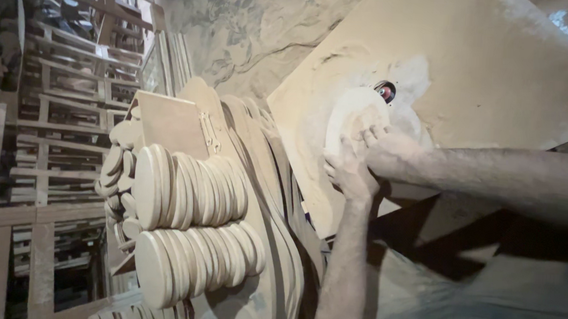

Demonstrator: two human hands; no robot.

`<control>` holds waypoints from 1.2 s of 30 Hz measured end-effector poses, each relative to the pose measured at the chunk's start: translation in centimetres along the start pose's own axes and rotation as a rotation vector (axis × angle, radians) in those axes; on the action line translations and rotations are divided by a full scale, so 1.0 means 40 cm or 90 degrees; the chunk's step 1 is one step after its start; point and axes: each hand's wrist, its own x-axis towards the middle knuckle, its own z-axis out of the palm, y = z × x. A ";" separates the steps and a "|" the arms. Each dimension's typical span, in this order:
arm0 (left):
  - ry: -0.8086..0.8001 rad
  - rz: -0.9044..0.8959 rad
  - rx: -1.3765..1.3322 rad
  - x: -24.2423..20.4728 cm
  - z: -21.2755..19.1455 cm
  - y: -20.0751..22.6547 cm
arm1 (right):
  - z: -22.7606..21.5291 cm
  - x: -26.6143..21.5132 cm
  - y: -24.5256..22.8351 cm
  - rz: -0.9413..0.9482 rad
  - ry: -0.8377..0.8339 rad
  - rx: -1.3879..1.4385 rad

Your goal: The person repeatedly picks up round wooden discs from a stack, rubs their edges against a sanding surface, and returns them to the stack. The process is repeated for multiple discs in a continuous loop.

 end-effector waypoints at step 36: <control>0.141 0.112 -0.007 0.081 0.071 0.047 | 0.082 0.075 0.022 0.107 0.142 0.004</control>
